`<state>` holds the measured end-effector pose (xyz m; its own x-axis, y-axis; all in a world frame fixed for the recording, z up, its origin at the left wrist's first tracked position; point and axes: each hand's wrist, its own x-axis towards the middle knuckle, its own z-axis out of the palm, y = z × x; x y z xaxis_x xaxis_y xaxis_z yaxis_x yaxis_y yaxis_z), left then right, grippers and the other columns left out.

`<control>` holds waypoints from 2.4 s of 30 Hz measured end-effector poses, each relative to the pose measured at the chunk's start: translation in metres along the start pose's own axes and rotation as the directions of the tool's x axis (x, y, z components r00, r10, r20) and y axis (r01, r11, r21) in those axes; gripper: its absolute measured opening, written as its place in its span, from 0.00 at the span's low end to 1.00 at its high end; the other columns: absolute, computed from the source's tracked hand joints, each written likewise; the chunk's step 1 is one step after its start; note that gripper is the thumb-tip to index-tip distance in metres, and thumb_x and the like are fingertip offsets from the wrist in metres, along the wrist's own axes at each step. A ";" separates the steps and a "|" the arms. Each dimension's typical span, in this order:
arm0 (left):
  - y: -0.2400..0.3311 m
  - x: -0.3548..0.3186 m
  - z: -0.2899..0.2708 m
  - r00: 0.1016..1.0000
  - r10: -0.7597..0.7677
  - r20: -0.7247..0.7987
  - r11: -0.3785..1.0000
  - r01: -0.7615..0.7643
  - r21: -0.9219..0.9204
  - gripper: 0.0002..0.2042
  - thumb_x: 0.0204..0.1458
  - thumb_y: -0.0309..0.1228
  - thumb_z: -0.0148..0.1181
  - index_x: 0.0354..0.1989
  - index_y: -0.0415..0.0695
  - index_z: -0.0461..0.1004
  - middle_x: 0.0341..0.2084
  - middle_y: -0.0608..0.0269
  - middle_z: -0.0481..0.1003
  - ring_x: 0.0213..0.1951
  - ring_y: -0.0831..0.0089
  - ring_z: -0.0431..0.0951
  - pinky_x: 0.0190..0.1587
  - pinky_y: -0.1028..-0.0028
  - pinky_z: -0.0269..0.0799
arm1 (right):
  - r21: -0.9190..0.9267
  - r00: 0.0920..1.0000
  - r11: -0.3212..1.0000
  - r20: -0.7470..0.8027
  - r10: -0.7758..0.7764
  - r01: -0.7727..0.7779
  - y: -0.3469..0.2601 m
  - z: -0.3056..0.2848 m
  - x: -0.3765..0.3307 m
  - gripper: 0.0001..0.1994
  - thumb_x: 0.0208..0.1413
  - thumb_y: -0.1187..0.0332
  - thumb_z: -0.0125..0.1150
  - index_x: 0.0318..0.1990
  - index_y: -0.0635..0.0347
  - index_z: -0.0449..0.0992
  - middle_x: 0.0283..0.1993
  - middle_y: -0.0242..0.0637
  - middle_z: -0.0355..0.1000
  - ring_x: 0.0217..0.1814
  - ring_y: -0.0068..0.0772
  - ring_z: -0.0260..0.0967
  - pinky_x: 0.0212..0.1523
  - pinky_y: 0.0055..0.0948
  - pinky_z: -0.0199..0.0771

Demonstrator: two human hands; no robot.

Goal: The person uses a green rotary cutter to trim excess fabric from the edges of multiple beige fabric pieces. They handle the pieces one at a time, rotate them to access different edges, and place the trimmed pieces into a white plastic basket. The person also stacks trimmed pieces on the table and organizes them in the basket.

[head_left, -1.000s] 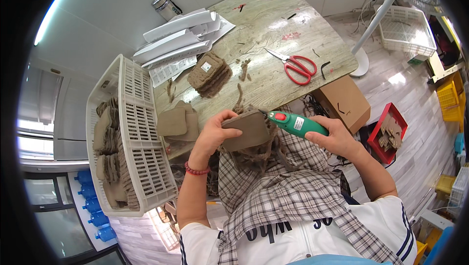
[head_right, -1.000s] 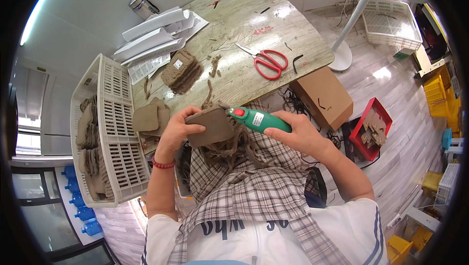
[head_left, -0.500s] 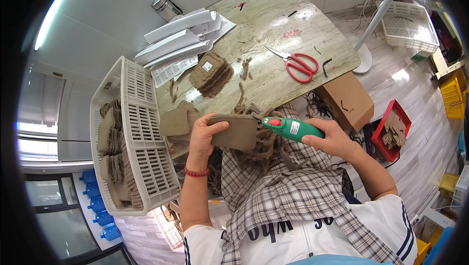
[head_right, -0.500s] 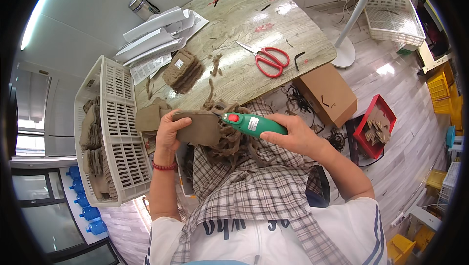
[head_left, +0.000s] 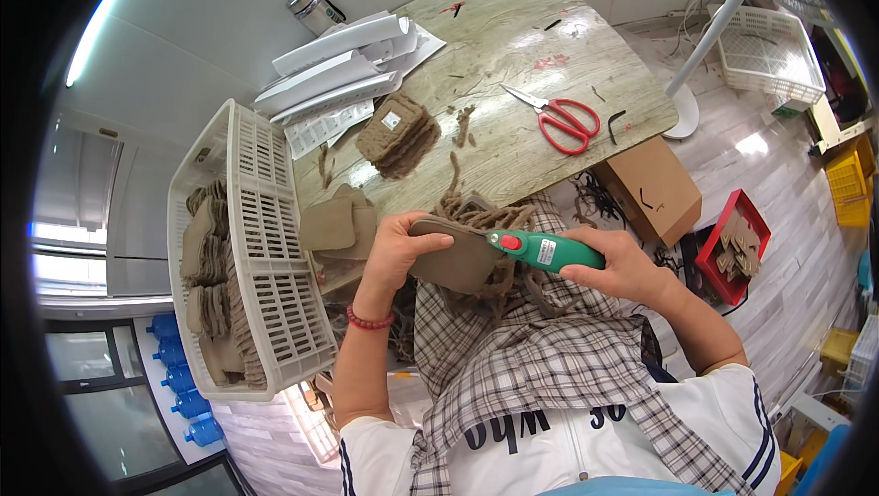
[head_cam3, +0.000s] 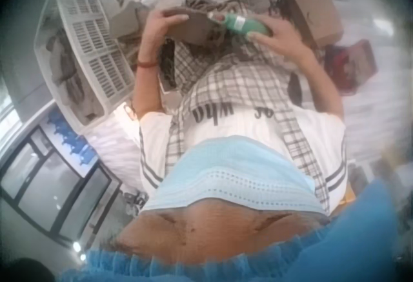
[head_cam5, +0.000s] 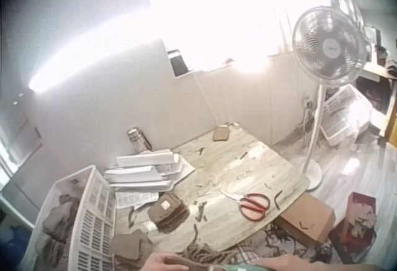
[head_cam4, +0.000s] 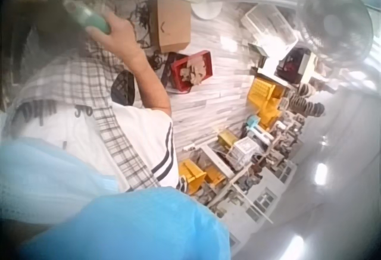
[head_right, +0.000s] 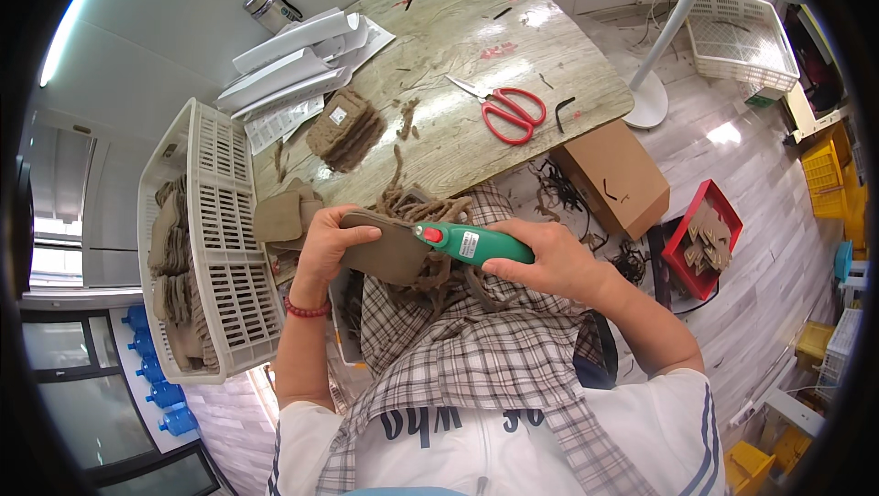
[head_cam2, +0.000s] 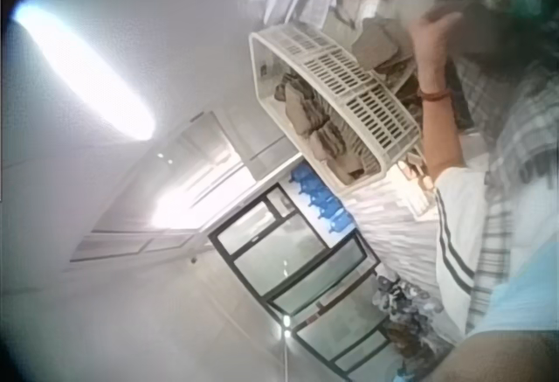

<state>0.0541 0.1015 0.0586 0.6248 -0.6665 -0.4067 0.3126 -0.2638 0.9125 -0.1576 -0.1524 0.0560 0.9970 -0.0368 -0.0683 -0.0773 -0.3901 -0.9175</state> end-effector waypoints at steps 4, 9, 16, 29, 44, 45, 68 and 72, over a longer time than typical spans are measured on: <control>0.006 -0.001 0.007 0.999 -0.031 0.039 0.998 0.029 0.059 0.08 0.44 0.21 0.68 0.35 0.35 0.79 0.27 0.63 0.80 0.28 0.79 0.77 0.33 0.79 0.74 | 0.005 0.999 1.000 -0.041 -0.014 0.014 0.002 0.006 0.003 0.23 0.52 0.58 0.67 0.51 0.62 0.74 0.38 0.46 0.77 0.37 0.41 0.77 0.40 0.33 0.75; 0.010 0.001 0.013 0.994 -0.062 0.092 0.991 0.051 0.124 0.08 0.44 0.21 0.68 0.34 0.35 0.80 0.27 0.64 0.79 0.28 0.80 0.77 0.33 0.79 0.74 | -0.011 0.997 0.999 -0.053 -0.052 0.051 0.003 0.011 0.007 0.24 0.52 0.59 0.67 0.51 0.65 0.73 0.38 0.47 0.77 0.37 0.41 0.77 0.40 0.33 0.75; 0.014 0.008 0.013 0.971 -0.170 0.168 0.951 0.118 0.285 0.10 0.42 0.20 0.69 0.35 0.37 0.79 0.28 0.67 0.79 0.30 0.82 0.76 0.35 0.80 0.72 | 0.048 0.998 0.997 -0.034 -0.058 0.060 0.000 0.016 0.017 0.23 0.52 0.60 0.68 0.51 0.66 0.73 0.37 0.45 0.76 0.36 0.35 0.76 0.39 0.32 0.75; 0.016 -0.026 -0.158 0.877 0.201 -0.437 0.918 -0.013 0.397 0.19 0.44 0.24 0.66 0.47 0.39 0.75 0.43 0.59 0.76 0.47 0.68 0.75 0.53 0.69 0.69 | 0.201 0.988 0.972 -0.077 0.136 -0.119 0.022 0.021 0.015 0.21 0.54 0.61 0.66 0.51 0.64 0.74 0.31 0.38 0.74 0.31 0.23 0.70 0.35 0.26 0.71; -0.026 0.168 -0.112 0.772 0.631 -0.075 0.145 -0.023 0.989 0.27 0.53 0.39 0.57 0.63 0.49 0.64 0.56 0.48 0.68 0.56 0.49 0.68 0.59 0.59 0.64 | 0.289 0.960 0.935 -0.128 0.249 -0.204 0.027 0.024 0.002 0.19 0.57 0.65 0.62 0.52 0.68 0.72 0.30 0.32 0.71 0.26 0.17 0.66 0.27 0.21 0.69; -0.025 0.169 -0.111 0.773 0.632 -0.058 0.150 -0.048 0.988 0.27 0.53 0.39 0.57 0.62 0.49 0.65 0.56 0.49 0.69 0.55 0.50 0.68 0.58 0.59 0.64 | 0.286 0.960 0.939 -0.142 0.240 -0.192 0.028 0.025 0.002 0.19 0.57 0.65 0.62 0.52 0.67 0.72 0.30 0.32 0.71 0.26 0.17 0.66 0.27 0.21 0.69; 0.000 0.089 -0.004 0.693 0.330 -0.640 0.429 -0.715 -0.552 0.17 0.53 0.19 0.59 0.52 0.36 0.68 0.47 0.57 0.75 0.47 0.66 0.77 0.52 0.67 0.76 | 0.185 0.914 0.982 -0.391 0.107 -0.036 0.002 0.036 0.029 0.21 0.56 0.61 0.65 0.52 0.67 0.73 0.33 0.38 0.76 0.32 0.23 0.71 0.35 0.26 0.72; -0.006 0.073 0.041 0.744 0.271 -0.610 0.296 -0.668 -0.683 0.19 0.54 0.20 0.60 0.55 0.40 0.68 0.50 0.60 0.74 0.52 0.65 0.74 0.57 0.65 0.73 | 0.164 0.907 0.985 -0.406 0.111 -0.047 -0.009 0.038 0.031 0.22 0.56 0.60 0.65 0.51 0.67 0.72 0.33 0.40 0.76 0.32 0.25 0.71 0.35 0.27 0.72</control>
<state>0.0689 0.0260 0.0247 0.9865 -0.1420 -0.0816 0.1638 0.8430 0.5124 -0.1262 -0.1148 0.0468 0.8930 -0.4500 -0.0049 -0.1218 -0.2313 -0.9652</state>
